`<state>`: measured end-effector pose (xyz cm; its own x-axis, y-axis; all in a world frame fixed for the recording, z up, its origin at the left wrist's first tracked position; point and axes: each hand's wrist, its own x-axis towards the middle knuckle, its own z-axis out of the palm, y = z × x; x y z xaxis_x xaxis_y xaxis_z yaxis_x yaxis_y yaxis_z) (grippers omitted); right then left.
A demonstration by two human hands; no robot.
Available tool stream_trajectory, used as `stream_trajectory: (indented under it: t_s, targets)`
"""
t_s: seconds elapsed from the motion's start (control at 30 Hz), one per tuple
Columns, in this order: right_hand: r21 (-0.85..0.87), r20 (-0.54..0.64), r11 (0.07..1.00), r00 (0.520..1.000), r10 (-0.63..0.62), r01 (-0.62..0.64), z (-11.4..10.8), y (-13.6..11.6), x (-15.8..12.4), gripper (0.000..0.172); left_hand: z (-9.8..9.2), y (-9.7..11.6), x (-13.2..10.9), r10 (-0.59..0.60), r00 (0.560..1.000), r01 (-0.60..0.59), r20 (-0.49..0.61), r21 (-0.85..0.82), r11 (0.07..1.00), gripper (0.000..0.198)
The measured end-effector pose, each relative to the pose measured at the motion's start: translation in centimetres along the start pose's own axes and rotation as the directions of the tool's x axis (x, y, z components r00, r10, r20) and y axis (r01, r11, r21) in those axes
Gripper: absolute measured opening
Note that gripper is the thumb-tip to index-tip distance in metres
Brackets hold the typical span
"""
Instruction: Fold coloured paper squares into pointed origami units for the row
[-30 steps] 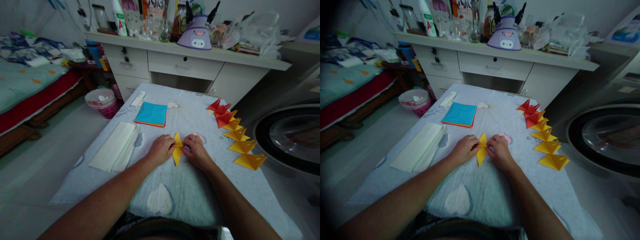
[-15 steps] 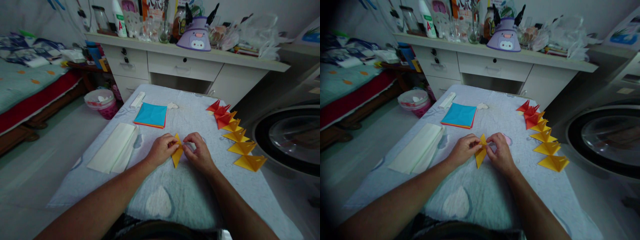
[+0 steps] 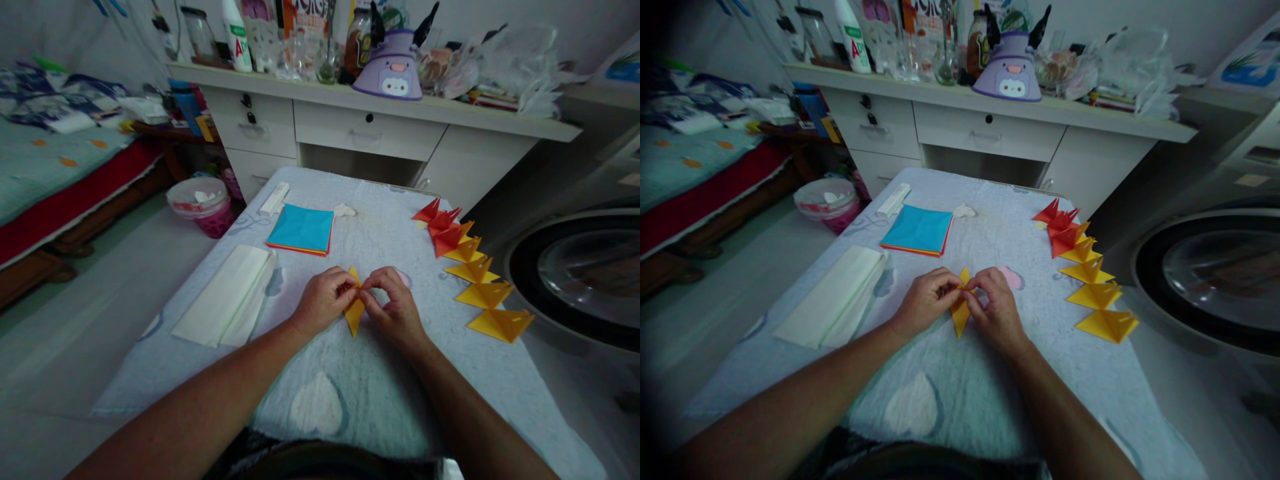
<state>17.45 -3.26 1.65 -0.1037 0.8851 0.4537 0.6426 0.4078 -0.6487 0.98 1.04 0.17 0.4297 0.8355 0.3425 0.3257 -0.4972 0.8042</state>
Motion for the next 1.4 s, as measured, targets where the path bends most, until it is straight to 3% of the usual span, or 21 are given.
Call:
stream_trajectory:
  t_s: [0.67, 0.8, 0.97, 1.4]
  targets:
    - [0.069, 0.043, 0.997, 0.999, -0.027, 0.024, -0.35, -0.45, -0.23, 0.005, 0.10, -0.01, -0.36, 0.089, 0.996, -0.089, 0.003, 0.019, 0.996, 0.017]
    - [0.131, 0.039, 0.991, 0.999, -0.026, 0.020, -0.30, -0.21, -0.29, 0.007, 0.08, 0.01, -0.46, 0.061, 0.998, -0.061, 0.001, -0.033, 0.998, 0.017]
    - [0.221, 0.060, 0.975, 0.998, 0.024, -0.037, -0.35, -0.13, -0.29, 0.007, 0.10, 0.05, -0.52, 0.029, 1.000, -0.029, -0.001, -0.066, 0.997, 0.012]
    - [0.303, 0.174, 0.923, 0.966, 0.189, -0.236, -0.79, -0.25, -0.23, 0.017, -0.11, 0.31, -0.52, 0.116, 0.993, -0.114, 0.016, -0.077, 0.990, 0.012]
